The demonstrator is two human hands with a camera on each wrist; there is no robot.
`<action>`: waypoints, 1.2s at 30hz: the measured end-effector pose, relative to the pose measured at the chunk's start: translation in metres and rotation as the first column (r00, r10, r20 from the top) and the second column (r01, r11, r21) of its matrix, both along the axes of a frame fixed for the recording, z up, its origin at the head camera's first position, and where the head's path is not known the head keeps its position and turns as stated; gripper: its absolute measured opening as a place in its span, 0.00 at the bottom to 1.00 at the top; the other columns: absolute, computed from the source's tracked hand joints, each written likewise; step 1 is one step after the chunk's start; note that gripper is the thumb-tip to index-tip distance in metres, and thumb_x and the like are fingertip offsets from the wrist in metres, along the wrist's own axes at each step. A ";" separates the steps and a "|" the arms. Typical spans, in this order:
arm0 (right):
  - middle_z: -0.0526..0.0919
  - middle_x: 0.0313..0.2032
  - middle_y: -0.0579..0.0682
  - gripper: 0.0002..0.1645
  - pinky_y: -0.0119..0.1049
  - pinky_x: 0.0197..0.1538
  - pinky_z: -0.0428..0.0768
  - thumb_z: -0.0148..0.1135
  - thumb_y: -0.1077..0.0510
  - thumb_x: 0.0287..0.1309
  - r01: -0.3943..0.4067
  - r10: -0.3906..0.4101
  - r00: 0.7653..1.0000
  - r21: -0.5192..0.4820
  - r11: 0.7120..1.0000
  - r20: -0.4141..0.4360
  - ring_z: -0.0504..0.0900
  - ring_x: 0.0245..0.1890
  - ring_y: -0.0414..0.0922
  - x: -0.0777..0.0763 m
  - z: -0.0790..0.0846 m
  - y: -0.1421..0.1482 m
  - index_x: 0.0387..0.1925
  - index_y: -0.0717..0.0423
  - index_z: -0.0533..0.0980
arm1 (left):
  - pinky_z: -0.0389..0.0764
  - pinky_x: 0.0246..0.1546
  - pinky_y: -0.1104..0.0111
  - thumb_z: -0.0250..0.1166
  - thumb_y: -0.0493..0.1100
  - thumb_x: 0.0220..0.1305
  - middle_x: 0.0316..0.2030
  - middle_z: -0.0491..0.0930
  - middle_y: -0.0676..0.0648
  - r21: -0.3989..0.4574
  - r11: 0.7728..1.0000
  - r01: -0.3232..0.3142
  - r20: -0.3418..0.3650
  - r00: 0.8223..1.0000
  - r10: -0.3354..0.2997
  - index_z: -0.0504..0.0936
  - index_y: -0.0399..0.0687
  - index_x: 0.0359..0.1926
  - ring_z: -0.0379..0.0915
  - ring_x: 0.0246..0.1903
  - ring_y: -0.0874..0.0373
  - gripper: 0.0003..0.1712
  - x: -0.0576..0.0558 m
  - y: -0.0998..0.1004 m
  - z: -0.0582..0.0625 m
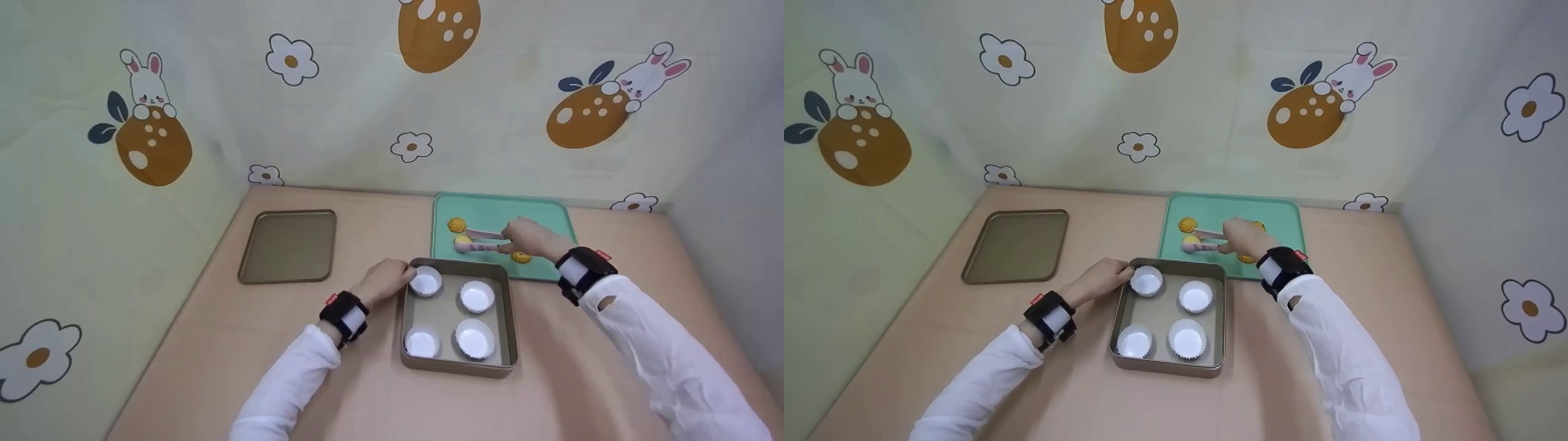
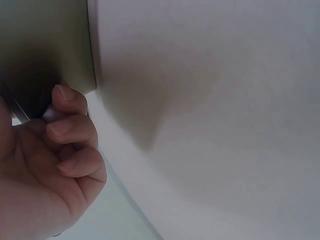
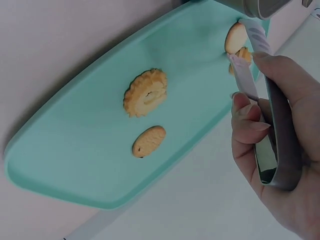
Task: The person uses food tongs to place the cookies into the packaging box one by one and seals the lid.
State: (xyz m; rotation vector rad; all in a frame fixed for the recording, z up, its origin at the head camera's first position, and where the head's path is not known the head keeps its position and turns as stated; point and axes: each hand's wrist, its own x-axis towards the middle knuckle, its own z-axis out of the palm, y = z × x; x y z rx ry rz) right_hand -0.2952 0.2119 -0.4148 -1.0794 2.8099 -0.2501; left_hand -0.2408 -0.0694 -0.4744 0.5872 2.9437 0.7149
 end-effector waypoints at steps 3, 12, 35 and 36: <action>0.56 0.04 0.43 0.19 0.27 0.10 0.53 0.48 0.43 0.34 0.018 -0.018 1.000 -0.007 1.000 0.011 0.52 0.05 0.36 0.002 0.000 0.002 0.07 0.54 0.65 | 0.60 0.14 0.72 0.41 0.50 0.46 0.13 0.64 0.52 0.007 1.000 -0.003 0.001 1.000 0.003 0.64 0.49 0.10 0.60 0.14 0.60 0.17 0.001 0.000 -0.001; 0.53 0.05 0.43 0.16 0.28 0.11 0.53 0.51 0.51 0.36 0.021 -0.024 0.999 -0.085 0.996 -0.034 0.50 0.06 0.37 0.013 0.005 0.014 0.06 0.54 0.61 | 0.60 0.15 0.71 0.41 0.50 0.47 0.13 0.65 0.52 0.005 1.000 0.002 0.010 1.000 -0.003 0.64 0.49 0.10 0.60 0.15 0.60 0.17 0.001 0.001 -0.001; 0.61 0.14 0.40 0.12 0.24 0.14 0.59 0.52 0.49 0.34 -0.197 0.180 0.958 -0.057 0.979 -0.221 0.60 0.13 0.34 0.080 0.023 -0.032 0.20 0.54 0.68 | 0.61 0.15 0.70 0.41 0.51 0.46 0.14 0.65 0.51 -0.036 0.999 -0.007 -0.025 1.000 0.006 0.66 0.49 0.11 0.60 0.15 0.59 0.16 -0.001 0.002 -0.003; 0.61 0.14 0.40 0.12 0.24 0.13 0.59 0.52 0.49 0.34 -0.192 0.178 0.961 -0.048 0.980 -0.211 0.60 0.12 0.34 0.080 0.020 -0.034 0.19 0.53 0.68 | 0.61 0.16 0.70 0.41 0.51 0.46 0.15 0.66 0.51 -0.038 0.999 -0.006 -0.024 1.000 0.005 0.66 0.49 0.12 0.60 0.15 0.59 0.16 -0.001 0.002 -0.003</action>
